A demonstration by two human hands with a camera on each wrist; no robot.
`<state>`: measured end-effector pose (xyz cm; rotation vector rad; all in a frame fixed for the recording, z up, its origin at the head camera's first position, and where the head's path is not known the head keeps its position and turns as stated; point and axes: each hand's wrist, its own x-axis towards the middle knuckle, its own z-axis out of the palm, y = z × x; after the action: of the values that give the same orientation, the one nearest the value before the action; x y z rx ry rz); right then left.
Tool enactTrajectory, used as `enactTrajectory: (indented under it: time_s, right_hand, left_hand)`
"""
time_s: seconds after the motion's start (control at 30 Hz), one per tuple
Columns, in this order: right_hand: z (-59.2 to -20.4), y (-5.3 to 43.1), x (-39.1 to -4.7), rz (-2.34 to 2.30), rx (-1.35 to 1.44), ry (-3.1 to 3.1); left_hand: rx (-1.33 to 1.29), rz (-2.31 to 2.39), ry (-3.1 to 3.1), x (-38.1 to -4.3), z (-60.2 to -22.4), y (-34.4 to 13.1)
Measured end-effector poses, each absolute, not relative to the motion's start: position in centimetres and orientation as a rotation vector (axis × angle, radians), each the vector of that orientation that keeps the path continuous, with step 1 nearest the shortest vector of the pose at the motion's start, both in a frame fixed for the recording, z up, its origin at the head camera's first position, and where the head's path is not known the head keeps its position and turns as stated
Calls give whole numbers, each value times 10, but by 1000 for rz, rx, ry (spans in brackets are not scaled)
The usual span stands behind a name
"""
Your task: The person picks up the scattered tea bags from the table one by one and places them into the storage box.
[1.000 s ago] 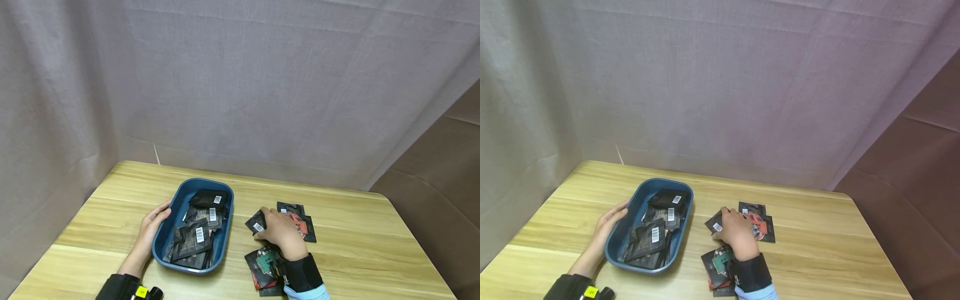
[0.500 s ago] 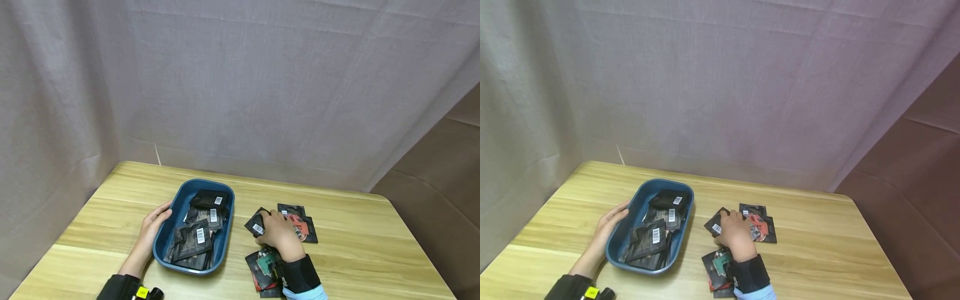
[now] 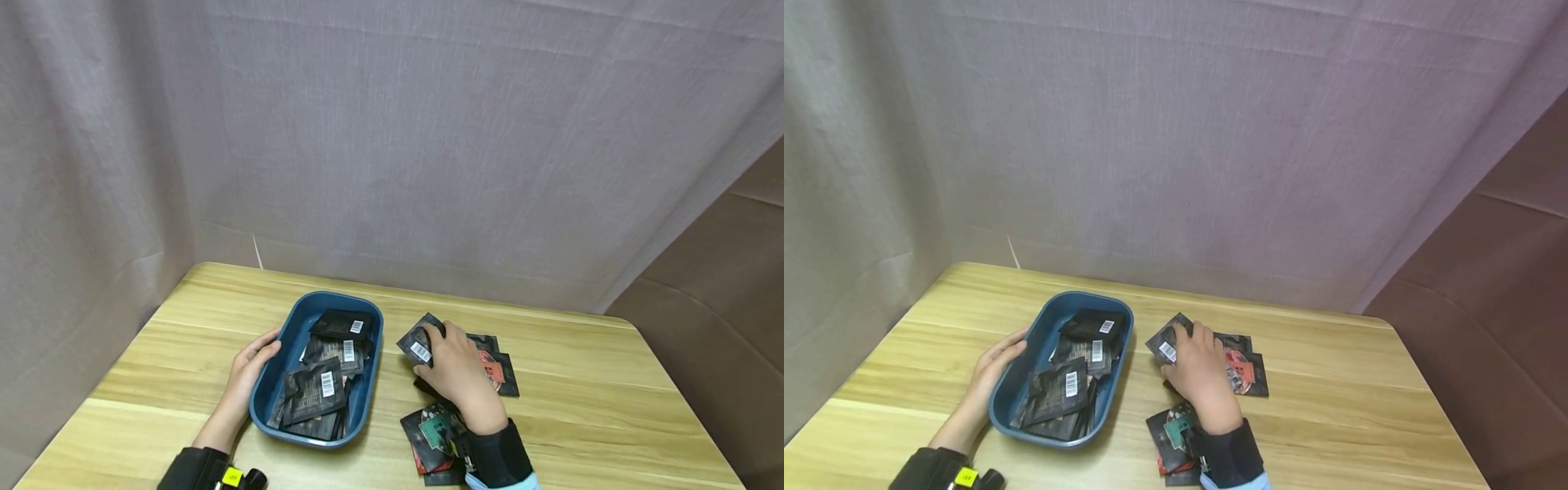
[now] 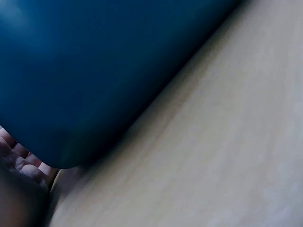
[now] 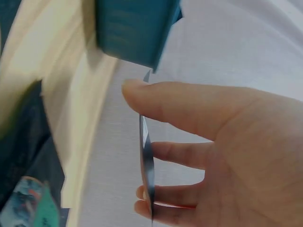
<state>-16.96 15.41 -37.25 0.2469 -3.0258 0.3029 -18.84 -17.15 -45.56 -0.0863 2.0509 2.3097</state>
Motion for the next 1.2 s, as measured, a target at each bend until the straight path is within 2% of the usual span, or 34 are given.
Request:
enactTrajectory:
  time_s: [0.67,1.2]
  right_hand:
    - [-339,129,-146,303,461,-2709]
    - [-352,79,-130,212,784,-2784]
  left_hand:
    - [-102,2333,2033,-187,-457,-172]
    - [-101,2320,2046,-187,-456,-173]
